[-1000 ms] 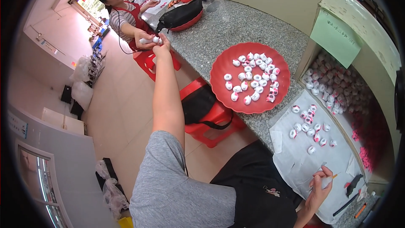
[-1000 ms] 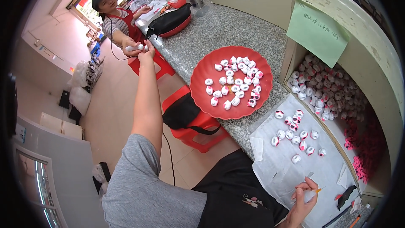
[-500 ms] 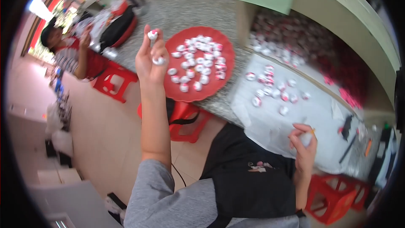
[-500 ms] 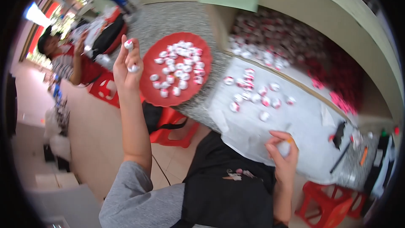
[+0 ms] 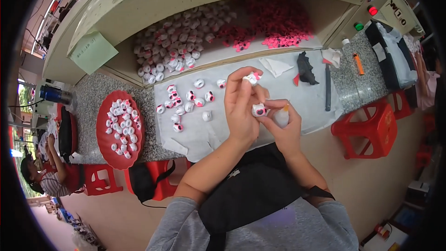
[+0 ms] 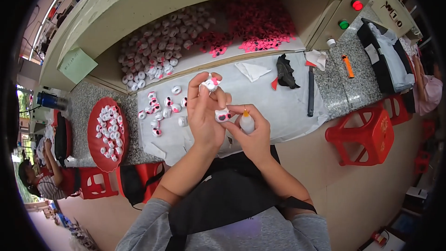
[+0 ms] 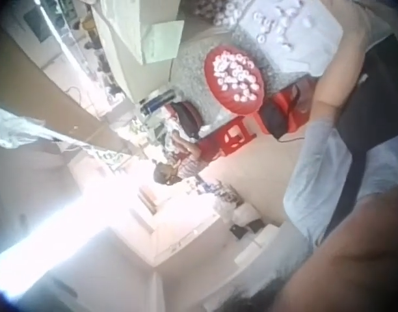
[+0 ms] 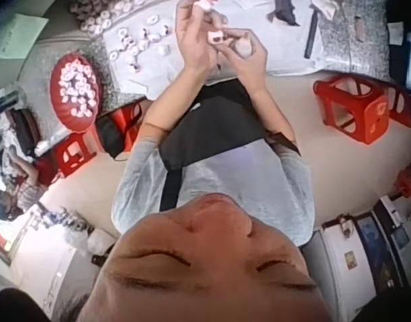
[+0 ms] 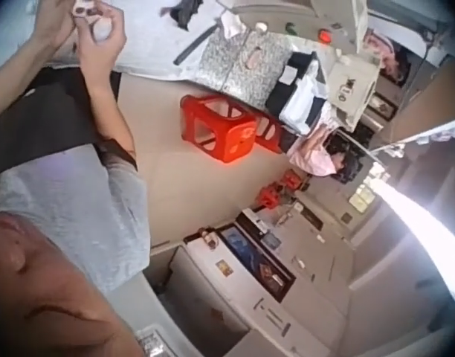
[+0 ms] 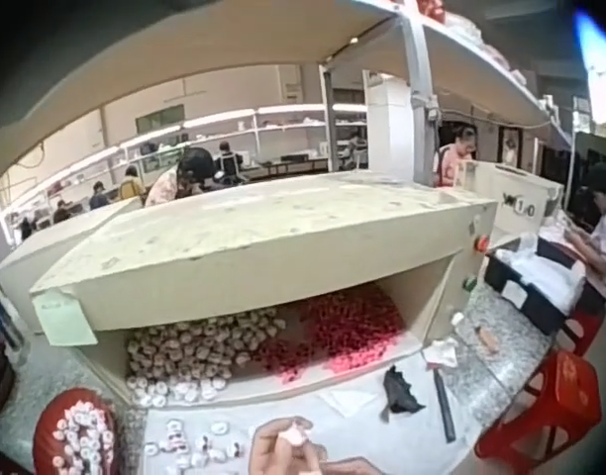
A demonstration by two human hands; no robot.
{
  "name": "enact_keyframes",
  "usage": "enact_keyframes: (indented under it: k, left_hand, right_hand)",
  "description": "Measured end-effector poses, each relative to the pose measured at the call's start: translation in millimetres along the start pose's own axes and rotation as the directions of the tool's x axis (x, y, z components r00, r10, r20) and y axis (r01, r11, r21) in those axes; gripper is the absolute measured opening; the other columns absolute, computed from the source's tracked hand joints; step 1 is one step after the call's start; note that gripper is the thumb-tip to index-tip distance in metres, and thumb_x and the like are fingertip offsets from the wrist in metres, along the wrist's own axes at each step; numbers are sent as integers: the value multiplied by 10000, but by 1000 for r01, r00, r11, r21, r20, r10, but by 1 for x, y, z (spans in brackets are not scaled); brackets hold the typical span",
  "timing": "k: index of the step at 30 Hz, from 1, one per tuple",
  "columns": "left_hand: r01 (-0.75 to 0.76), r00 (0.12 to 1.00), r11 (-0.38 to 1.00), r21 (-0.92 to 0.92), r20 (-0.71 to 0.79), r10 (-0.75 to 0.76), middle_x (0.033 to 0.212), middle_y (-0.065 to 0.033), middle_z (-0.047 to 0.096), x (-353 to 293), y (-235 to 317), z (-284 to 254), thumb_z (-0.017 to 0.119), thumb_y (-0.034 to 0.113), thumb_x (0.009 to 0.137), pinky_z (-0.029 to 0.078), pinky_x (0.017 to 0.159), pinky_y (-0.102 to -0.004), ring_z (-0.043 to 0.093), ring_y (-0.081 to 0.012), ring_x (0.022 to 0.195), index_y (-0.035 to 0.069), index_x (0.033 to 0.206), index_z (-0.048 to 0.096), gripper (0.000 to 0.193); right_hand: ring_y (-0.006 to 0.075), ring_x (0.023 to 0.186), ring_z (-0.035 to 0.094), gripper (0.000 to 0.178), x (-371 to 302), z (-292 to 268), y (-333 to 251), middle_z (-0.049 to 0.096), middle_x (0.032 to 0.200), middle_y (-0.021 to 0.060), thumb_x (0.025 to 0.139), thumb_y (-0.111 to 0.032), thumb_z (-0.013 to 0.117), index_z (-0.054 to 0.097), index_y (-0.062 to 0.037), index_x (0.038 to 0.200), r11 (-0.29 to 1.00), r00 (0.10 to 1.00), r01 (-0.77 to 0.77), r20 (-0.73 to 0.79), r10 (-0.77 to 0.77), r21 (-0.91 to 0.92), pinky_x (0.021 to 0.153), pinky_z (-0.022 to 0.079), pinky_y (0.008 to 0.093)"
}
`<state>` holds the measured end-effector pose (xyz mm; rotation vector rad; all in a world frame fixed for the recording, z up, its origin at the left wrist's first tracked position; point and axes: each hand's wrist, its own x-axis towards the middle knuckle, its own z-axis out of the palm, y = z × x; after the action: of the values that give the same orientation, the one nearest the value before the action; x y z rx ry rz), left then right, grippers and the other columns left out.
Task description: The recorder applies glue to small toy components and assembles them at a factory workbench.
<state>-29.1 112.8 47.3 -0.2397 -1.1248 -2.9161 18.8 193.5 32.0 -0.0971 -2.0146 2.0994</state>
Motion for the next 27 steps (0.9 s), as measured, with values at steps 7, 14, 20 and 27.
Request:
enact_keyframes:
  k: [7,14,20,27]
  left_hand:
    - [264,961,955,-132,-46,-272,922,-77,488,9,-21,-11,406,157,819,389,686,-263,397,-85,525,85,1042,407,235]
    - [384,914,880,-279,-24,-406,890,-67,516,8,-22,-19,413,166,822,405,658,-260,387,-81,516,94,1059,403,248]
    - [360,930,918,-169,-16,-368,894,-66,504,7,-19,-18,414,179,826,401,656,-264,401,-81,545,82,1039,421,234]
    - [322,947,944,74,-9,-322,884,-58,486,7,-1,-37,418,136,802,350,578,-228,391,-86,564,37,896,488,153]
  right_hand:
    - [69,556,419,304,11,-8,22,512,830,62,589,78,608,526,-16,866,926,946,321,34,-321,-197,540,362,180]
    - [144,594,516,309,3,-5,27,548,806,89,577,34,640,519,-6,858,945,969,239,-2,-245,-222,549,412,223]
    - [152,636,532,296,3,-2,27,566,829,92,589,46,625,525,-5,863,939,955,291,0,-296,-182,535,413,227]
    - [140,708,518,281,4,-6,29,567,877,140,622,99,580,516,-5,875,878,891,452,47,-451,-159,528,386,196]
